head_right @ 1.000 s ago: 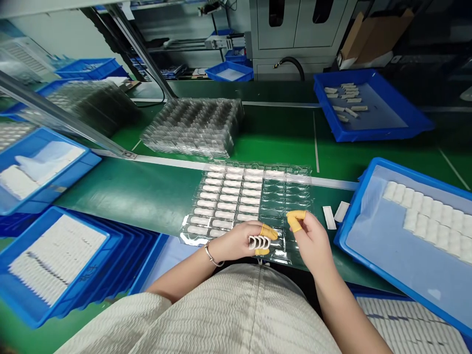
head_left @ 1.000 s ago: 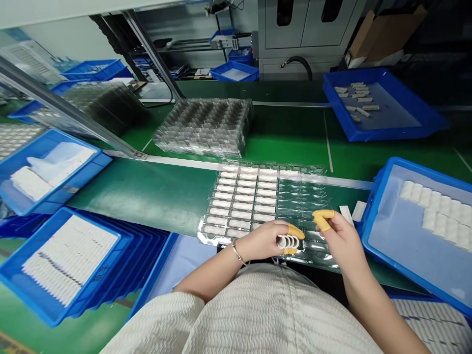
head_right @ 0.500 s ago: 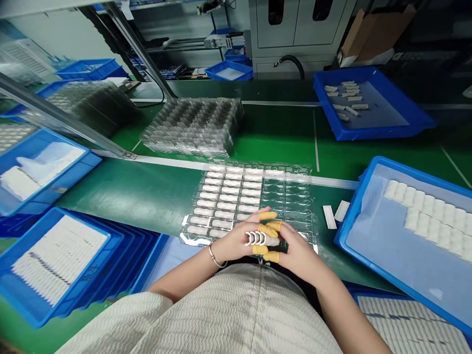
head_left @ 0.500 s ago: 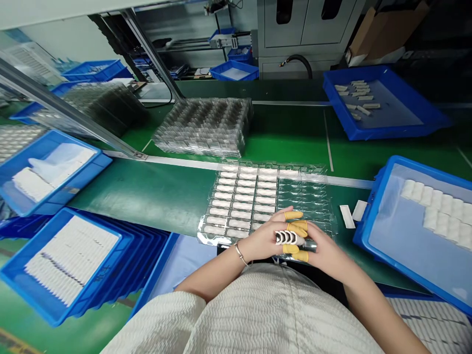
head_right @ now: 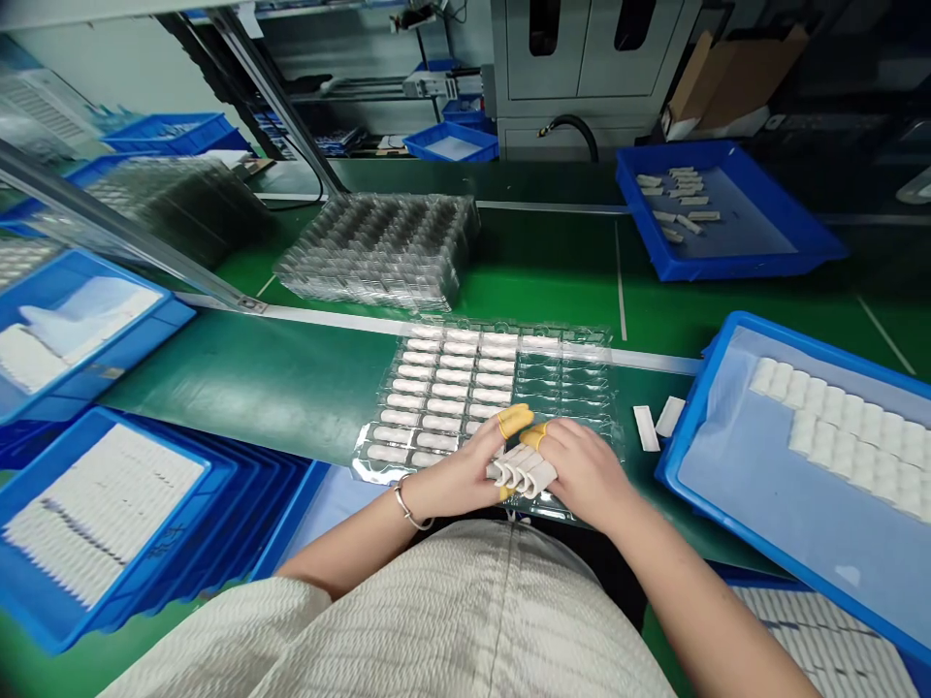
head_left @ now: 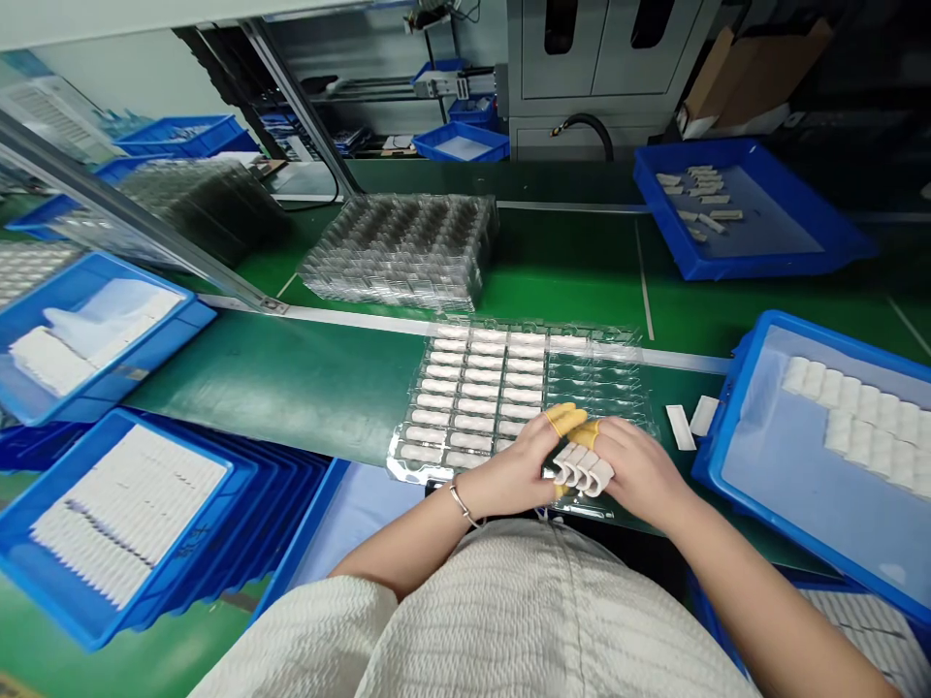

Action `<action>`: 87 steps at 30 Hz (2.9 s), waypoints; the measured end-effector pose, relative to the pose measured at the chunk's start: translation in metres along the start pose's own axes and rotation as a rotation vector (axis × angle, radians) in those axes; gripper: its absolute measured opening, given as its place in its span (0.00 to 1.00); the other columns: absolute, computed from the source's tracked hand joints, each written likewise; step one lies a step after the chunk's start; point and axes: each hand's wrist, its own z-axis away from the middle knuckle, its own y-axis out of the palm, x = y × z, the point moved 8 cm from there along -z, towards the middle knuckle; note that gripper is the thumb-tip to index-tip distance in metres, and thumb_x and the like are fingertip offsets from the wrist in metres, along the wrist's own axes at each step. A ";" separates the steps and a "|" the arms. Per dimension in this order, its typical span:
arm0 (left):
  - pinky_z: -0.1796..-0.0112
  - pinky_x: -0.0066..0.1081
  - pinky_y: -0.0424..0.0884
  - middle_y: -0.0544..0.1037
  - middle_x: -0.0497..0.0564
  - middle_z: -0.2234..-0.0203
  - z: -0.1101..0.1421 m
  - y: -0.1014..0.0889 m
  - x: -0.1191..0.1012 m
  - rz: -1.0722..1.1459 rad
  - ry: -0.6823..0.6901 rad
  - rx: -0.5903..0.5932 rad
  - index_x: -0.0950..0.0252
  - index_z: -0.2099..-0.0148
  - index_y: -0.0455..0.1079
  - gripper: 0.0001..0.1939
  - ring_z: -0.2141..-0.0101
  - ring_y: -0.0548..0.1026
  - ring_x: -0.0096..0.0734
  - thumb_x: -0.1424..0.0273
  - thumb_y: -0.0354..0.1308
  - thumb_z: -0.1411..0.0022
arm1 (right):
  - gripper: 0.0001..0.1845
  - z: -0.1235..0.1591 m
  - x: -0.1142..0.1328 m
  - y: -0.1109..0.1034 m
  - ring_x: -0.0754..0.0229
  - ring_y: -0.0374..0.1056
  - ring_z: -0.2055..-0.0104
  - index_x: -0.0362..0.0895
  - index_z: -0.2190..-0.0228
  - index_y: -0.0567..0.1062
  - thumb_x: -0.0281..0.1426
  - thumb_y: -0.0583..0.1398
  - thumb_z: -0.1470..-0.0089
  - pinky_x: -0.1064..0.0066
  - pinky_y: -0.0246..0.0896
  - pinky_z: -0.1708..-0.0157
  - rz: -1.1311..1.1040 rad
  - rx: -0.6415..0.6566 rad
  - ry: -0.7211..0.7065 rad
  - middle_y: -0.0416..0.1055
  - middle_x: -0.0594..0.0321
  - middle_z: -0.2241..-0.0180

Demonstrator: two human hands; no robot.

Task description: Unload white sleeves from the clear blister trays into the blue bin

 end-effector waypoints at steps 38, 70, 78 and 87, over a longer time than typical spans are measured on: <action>0.68 0.28 0.64 0.72 0.48 0.74 0.001 0.005 0.015 -0.206 0.001 -0.012 0.64 0.67 0.69 0.04 0.70 0.69 0.29 0.70 0.60 0.42 | 0.19 0.007 0.005 0.000 0.57 0.66 0.54 0.58 0.51 0.76 0.29 0.64 0.44 0.65 0.66 0.53 -0.553 -0.031 0.192 0.67 0.62 0.57; 0.62 0.33 0.72 0.80 0.54 0.65 0.029 -0.028 -0.034 -0.265 0.153 -0.304 0.61 0.49 0.73 0.16 0.65 0.76 0.35 0.70 0.60 0.40 | 0.21 0.038 -0.043 0.015 0.55 0.73 0.62 0.53 0.55 0.77 0.45 0.68 0.50 0.63 0.73 0.63 -0.993 -0.348 0.485 0.75 0.59 0.60; 0.60 0.33 0.73 0.80 0.51 0.68 0.031 -0.009 0.017 0.175 -0.191 -0.355 0.65 0.62 0.75 0.11 0.65 0.76 0.33 0.65 0.67 0.47 | 0.24 0.020 -0.024 0.041 0.49 0.73 0.53 0.50 0.58 0.77 0.50 0.68 0.53 0.55 0.70 0.52 -1.126 -0.320 0.485 0.75 0.56 0.54; 0.55 0.38 0.74 0.81 0.56 0.60 0.067 -0.091 0.036 0.400 -0.243 -0.823 0.65 0.51 0.73 0.23 0.62 0.78 0.36 0.59 0.67 0.47 | 0.11 0.007 -0.027 0.029 0.51 0.71 0.60 0.47 0.60 0.75 0.39 0.61 0.43 0.59 0.69 0.62 -0.366 -0.118 0.458 0.75 0.57 0.61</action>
